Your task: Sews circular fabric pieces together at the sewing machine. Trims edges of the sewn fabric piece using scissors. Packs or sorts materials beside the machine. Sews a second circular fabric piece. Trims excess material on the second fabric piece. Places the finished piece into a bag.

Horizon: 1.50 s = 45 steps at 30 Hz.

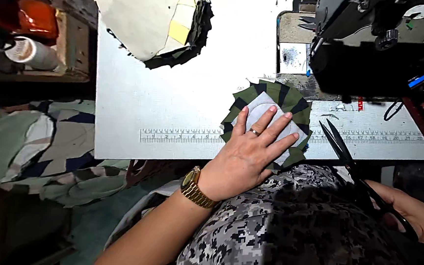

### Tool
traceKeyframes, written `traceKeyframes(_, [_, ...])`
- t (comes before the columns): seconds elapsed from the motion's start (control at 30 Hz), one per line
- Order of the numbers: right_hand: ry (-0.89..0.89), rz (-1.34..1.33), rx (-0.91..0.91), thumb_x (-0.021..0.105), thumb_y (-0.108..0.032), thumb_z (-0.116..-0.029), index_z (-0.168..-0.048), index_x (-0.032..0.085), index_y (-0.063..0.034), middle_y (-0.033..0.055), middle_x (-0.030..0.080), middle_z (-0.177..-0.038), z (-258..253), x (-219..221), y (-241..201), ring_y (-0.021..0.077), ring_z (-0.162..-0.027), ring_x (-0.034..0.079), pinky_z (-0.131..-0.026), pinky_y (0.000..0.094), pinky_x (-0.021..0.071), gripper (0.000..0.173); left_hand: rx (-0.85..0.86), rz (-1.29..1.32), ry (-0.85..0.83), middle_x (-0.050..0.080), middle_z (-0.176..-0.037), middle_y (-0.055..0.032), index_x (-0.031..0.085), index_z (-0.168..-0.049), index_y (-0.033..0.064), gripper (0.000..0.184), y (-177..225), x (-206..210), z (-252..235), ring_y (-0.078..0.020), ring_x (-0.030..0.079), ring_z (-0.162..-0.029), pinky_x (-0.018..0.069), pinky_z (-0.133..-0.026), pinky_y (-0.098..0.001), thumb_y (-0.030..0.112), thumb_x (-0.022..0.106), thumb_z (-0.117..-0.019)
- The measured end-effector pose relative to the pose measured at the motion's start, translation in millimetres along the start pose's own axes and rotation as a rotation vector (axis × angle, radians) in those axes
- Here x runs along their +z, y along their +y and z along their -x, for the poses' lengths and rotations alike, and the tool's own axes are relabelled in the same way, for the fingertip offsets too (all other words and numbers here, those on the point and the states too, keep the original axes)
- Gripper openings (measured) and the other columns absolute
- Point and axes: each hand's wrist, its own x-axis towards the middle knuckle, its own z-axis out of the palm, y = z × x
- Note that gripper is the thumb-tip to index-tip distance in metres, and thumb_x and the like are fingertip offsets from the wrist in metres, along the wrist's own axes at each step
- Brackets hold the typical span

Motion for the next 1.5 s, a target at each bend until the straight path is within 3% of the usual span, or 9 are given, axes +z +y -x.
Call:
traceKeyframes(0.1, [0.022, 0.018, -0.031, 0.054, -0.079, -0.0862, -0.104, 0.060, -0.0186, -0.0116, 0.059, -0.085, -4, 2, 2, -0.0074, -0.077, 0.056, -0.065, 0.0120, 0.0469, 0.064, -0.029, 0.057, 0.070, 0.039, -0.164, -0.0102, 0.054, -0.149, 0.0216, 0.053, 8, 3, -3, -0.0398, 0.025, -0.155, 0.0094, -0.112, -0.0823, 0.027, 0.049, -0.0971])
traceKeyframes(0.2, [0.048, 0.026, -0.051, 0.052, -0.078, -0.0875, -0.103, 0.060, -0.0184, -0.0112, 0.059, -0.084, -10, 5, 0, -0.0066, -0.078, 0.057, -0.066, 0.0126, 0.0472, 0.062, -0.053, 0.121, 0.137, 0.044, -0.160, -0.0106, 0.055, -0.149, 0.0202, 0.053, 14, 6, -9, -0.0397, 0.028, -0.154, 0.0073, -0.112, -0.0829, 0.024, 0.048, -0.0964])
traceKeyframes(0.37, [0.082, -0.015, -0.087, 0.051, -0.079, -0.0880, -0.108, 0.061, -0.0180, -0.0113, 0.061, -0.089, -20, 11, -2, -0.0056, -0.085, 0.058, -0.072, 0.0138, 0.0490, 0.065, -0.022, 0.105, 0.115, 0.043, -0.161, -0.0097, 0.055, -0.148, 0.0218, 0.052, 22, 12, -16, -0.0408, 0.027, -0.154, 0.0058, -0.111, -0.0849, 0.026, 0.052, -0.0966])
traceKeyframes(0.47, [0.108, -0.071, -0.099, 0.049, -0.079, -0.0885, -0.112, 0.062, -0.0171, -0.0103, 0.062, -0.093, -24, 16, -4, -0.0040, -0.087, 0.060, -0.075, 0.0151, 0.0504, 0.067, 0.013, 0.109, 0.099, 0.044, -0.161, -0.0098, 0.056, -0.148, 0.0233, 0.056, 26, 16, -19, -0.0420, 0.026, -0.154, 0.0063, -0.109, -0.0859, 0.027, 0.062, -0.0924])
traceKeyframes(0.83, [0.297, -0.086, -0.168, 0.052, -0.067, -0.0959, -0.099, 0.065, -0.0189, -0.0126, 0.061, -0.085, -27, 32, -5, -0.0061, -0.079, 0.057, -0.069, 0.0124, 0.0484, 0.050, 0.060, 0.089, 0.091, 0.043, -0.161, -0.0110, 0.055, -0.148, 0.0227, 0.057, 26, 20, -20, -0.0441, 0.026, -0.153, 0.0088, -0.108, -0.0868, 0.031, 0.062, -0.0921])
traceKeyframes(1.07, [0.380, -0.089, -0.169, 0.058, -0.055, -0.0977, -0.096, 0.066, -0.0194, -0.0141, 0.061, -0.082, -27, 37, -8, -0.0081, -0.075, 0.057, -0.066, 0.0095, 0.0479, 0.037, 0.028, -0.009, 0.148, 0.040, -0.162, -0.0160, 0.056, -0.147, 0.0166, 0.060, 24, 20, -16, -0.0384, 0.029, -0.153, 0.0105, -0.118, -0.0747, 0.029, 0.067, -0.0889])
traceKeyframes(1.23, [0.348, -0.175, -0.124, 0.063, -0.048, -0.0962, -0.091, 0.065, -0.0218, -0.0137, 0.058, -0.074, -23, 33, -7, -0.0065, -0.062, 0.055, -0.055, 0.0099, 0.0466, 0.027, -0.010, -0.032, 0.112, 0.040, -0.161, -0.0185, 0.055, -0.148, 0.0167, 0.062, 22, 16, -7, -0.0405, 0.031, -0.152, 0.0163, -0.118, -0.0727, 0.031, 0.069, -0.0888])
traceKeyframes(1.37, [0.146, -0.097, -0.098, 0.052, -0.074, -0.0917, -0.104, 0.061, -0.0194, -0.0119, 0.057, -0.084, -17, 20, -2, -0.0069, -0.075, 0.055, -0.063, 0.0104, 0.0455, 0.056, 0.010, 0.006, 0.095, 0.038, -0.162, -0.0196, 0.054, -0.149, 0.0171, 0.062, 18, 17, -5, -0.0410, 0.030, -0.153, 0.0179, -0.119, -0.0717, 0.028, 0.068, -0.0896])
traceKeyframes(1.5, [0.064, -0.070, -0.119, 0.047, -0.081, -0.0880, -0.108, 0.060, -0.0158, -0.0095, 0.058, -0.087, -14, 14, -1, -0.0054, -0.079, 0.056, -0.067, 0.0122, 0.0466, 0.069, 0.032, 0.056, 0.098, 0.039, -0.162, -0.0187, 0.055, -0.148, 0.0169, 0.059, 15, 17, -3, -0.0400, 0.029, -0.153, 0.0172, -0.119, -0.0721, 0.027, 0.065, -0.0910])
